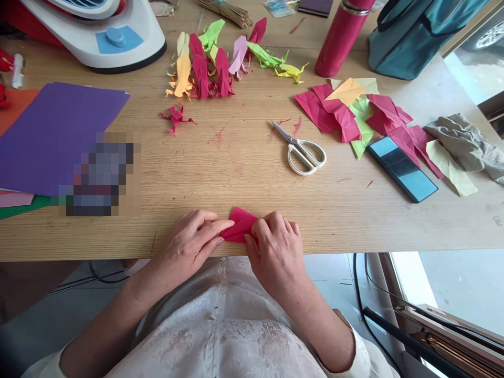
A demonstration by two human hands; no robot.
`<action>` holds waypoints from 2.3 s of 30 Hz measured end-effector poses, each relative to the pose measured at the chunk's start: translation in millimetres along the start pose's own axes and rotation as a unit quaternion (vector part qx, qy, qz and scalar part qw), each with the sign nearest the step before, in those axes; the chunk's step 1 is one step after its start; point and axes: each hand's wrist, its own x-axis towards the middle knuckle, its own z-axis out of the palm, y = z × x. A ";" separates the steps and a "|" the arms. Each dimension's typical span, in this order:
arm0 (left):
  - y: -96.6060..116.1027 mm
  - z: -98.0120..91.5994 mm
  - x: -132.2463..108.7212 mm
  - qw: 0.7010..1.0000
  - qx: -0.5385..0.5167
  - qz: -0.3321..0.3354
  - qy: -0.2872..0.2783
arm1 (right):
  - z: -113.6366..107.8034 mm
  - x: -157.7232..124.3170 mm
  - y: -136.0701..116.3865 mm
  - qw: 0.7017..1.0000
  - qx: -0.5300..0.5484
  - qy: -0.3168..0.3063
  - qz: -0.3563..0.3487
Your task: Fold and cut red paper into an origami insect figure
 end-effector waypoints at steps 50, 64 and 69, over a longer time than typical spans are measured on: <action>-15.1 10.0 -26.2 0.968 0.114 0.219 -0.040 | 7.5 8.2 18.9 0.997 0.031 0.043 -0.059; -6.7 14.2 -10.6 0.954 0.129 0.268 -0.043 | -4.8 -6.2 36.2 0.983 0.104 0.121 -0.090; 12.9 29.1 -16.7 0.965 0.187 0.182 0.012 | -5.0 -28.4 37.3 0.983 0.084 0.085 -0.136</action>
